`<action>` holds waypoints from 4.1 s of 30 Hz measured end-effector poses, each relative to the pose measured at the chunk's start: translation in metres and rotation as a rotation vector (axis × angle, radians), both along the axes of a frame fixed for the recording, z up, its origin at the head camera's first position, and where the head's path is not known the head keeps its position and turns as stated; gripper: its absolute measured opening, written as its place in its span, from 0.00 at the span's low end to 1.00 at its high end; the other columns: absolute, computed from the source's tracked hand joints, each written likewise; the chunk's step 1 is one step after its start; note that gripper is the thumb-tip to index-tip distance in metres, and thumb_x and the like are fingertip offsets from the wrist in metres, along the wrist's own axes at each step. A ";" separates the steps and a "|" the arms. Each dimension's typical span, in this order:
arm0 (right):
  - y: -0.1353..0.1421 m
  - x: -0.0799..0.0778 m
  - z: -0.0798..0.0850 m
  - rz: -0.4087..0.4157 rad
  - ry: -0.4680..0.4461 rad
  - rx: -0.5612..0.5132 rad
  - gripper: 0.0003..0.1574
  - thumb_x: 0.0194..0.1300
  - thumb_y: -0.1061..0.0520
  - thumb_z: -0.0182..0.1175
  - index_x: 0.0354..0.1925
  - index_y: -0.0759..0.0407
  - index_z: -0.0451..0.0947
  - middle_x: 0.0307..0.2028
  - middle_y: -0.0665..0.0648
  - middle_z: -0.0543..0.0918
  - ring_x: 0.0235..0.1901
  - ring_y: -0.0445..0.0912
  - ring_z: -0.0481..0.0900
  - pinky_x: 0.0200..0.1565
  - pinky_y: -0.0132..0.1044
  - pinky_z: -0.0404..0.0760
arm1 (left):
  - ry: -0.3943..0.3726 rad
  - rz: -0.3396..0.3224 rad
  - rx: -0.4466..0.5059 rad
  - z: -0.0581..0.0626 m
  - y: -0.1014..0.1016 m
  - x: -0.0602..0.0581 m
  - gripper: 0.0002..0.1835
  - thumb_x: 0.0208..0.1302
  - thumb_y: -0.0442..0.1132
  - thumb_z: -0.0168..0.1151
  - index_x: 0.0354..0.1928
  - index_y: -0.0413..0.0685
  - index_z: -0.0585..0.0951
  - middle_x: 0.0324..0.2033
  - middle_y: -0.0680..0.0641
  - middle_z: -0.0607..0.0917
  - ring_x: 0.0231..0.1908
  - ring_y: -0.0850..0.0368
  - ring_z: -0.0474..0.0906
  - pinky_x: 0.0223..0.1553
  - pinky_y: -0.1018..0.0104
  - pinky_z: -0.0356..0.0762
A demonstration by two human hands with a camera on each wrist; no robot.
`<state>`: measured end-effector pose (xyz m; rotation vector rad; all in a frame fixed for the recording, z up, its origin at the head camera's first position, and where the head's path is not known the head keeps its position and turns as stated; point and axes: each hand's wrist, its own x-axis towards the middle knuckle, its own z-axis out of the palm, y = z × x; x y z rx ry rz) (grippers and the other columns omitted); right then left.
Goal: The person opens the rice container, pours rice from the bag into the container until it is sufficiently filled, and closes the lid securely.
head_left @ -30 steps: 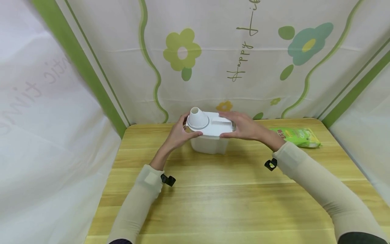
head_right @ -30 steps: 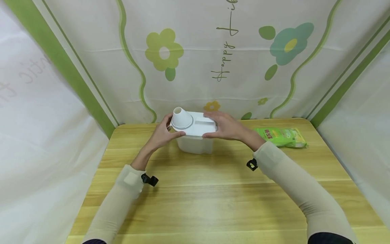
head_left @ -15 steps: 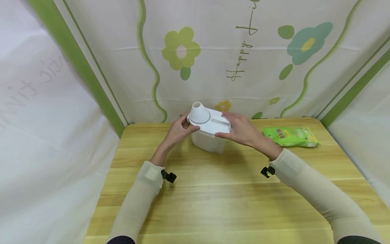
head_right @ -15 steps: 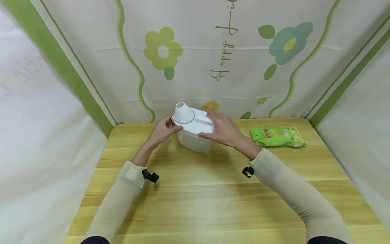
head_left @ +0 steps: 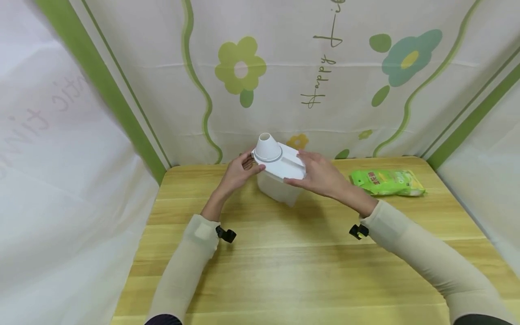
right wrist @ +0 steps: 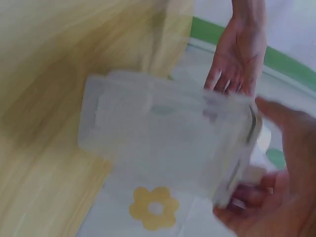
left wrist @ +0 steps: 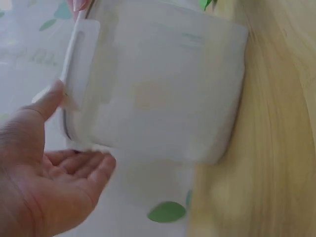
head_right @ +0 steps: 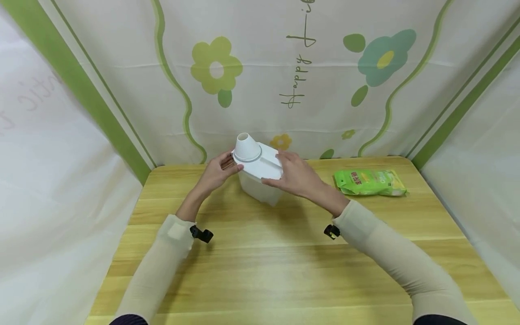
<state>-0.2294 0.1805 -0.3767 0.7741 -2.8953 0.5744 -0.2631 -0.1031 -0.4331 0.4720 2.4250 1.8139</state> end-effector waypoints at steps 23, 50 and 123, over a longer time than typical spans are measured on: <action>0.061 -0.053 0.013 0.454 -0.207 -0.031 0.57 0.67 0.46 0.75 0.82 0.62 0.58 0.81 0.63 0.60 0.78 0.63 0.61 0.75 0.64 0.62 | 0.072 0.193 -0.477 0.034 0.048 0.052 0.68 0.63 0.72 0.68 0.85 0.38 0.41 0.85 0.38 0.39 0.83 0.38 0.44 0.74 0.34 0.62; 0.039 -0.030 -0.003 0.365 0.022 -0.031 0.50 0.65 0.42 0.75 0.73 0.67 0.71 0.74 0.64 0.71 0.39 0.55 0.88 0.49 0.50 0.84 | 0.111 0.128 -0.375 0.020 0.049 0.023 0.69 0.62 0.63 0.75 0.85 0.38 0.39 0.85 0.35 0.43 0.82 0.39 0.48 0.79 0.45 0.57; 0.018 -0.024 0.004 0.256 -0.074 0.075 0.51 0.77 0.36 0.60 0.80 0.65 0.59 0.81 0.63 0.58 0.79 0.63 0.58 0.76 0.62 0.61 | 0.189 -0.194 -0.612 0.038 0.027 0.022 0.55 0.77 0.64 0.57 0.85 0.39 0.39 0.85 0.41 0.34 0.84 0.47 0.33 0.82 0.49 0.46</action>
